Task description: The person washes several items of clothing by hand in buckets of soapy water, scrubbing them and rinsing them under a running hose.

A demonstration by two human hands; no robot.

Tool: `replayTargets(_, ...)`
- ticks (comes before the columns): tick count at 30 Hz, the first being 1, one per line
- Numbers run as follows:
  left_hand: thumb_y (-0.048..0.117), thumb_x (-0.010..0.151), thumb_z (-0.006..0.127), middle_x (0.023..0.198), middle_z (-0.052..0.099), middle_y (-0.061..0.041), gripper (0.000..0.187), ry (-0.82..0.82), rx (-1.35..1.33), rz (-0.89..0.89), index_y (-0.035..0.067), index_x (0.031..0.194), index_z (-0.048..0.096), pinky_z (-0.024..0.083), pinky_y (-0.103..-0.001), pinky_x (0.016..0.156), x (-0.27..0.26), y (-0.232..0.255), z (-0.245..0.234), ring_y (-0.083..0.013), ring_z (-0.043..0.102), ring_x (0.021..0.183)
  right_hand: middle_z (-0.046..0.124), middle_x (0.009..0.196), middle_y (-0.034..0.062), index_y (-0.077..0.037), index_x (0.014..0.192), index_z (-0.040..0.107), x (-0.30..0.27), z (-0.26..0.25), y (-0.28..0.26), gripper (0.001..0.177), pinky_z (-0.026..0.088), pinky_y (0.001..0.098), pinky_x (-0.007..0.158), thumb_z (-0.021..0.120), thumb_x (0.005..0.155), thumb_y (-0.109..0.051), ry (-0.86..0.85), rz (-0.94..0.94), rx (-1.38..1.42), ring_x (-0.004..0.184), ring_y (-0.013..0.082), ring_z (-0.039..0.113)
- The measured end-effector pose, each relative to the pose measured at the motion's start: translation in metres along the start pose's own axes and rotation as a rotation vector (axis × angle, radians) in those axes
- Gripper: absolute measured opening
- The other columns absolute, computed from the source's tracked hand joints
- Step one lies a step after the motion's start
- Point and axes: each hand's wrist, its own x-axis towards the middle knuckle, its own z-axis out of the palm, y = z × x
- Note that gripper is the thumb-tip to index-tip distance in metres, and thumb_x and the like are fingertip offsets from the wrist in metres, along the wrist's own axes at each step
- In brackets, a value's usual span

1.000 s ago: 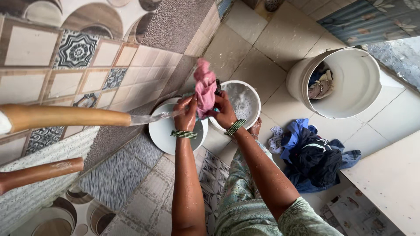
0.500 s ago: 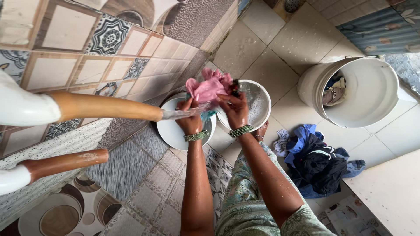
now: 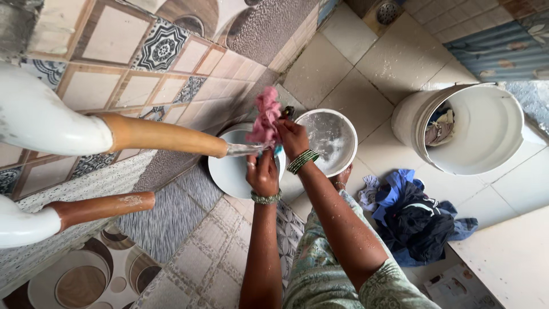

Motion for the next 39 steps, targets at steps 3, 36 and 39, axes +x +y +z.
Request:
replayTargets(3, 0.006, 0.094, 0.074, 0.104, 0.067, -0.014, 0.011, -0.022, -0.055, -0.015, 0.004, 0.105, 0.076, 0.059, -0.04, 0.075, -0.01, 0.001, -0.003, -0.0307, 0.071, 0.09, 0.067, 0.074, 0.003, -0.001, 0.103, 0.075, -0.007, 0.008, 0.005, 0.022, 0.045, 0.0302, 0.055, 0.057, 0.095, -0.009, -0.004, 0.154, 0.124, 0.062, 0.0125, 0.056)
replayTargets(36, 0.047, 0.104, 0.059, 0.091, 0.072, -0.011, 0.042, -0.661, -0.987, -1.119, 0.008, 0.102, 0.074, 0.05, -0.036, 0.074, -0.07, -0.142, 0.138, -0.0185, 0.065, 0.077, 0.07, 0.111, 0.0203, -0.001, 0.105, 0.061, -0.113, 0.002, -0.135, 0.019, 0.058, 0.0393, 0.07, 0.073, 0.092, -0.008, -0.288, -0.739, -0.562, 0.082, 0.0293, 0.069)
replayTargets(39, 0.053, 0.105, 0.058, 0.085, 0.074, -0.011, 0.049, -0.704, -0.477, -0.885, 0.008, 0.099, 0.076, 0.049, -0.036, 0.072, -0.066, -0.16, 0.153, -0.0179, 0.066, 0.071, 0.069, 0.094, 0.0142, 0.001, 0.117, 0.061, -0.098, -0.021, -0.131, 0.037, 0.058, 0.0335, 0.057, 0.073, 0.082, -0.005, -0.148, -0.62, -0.516, 0.067, 0.0181, 0.07)
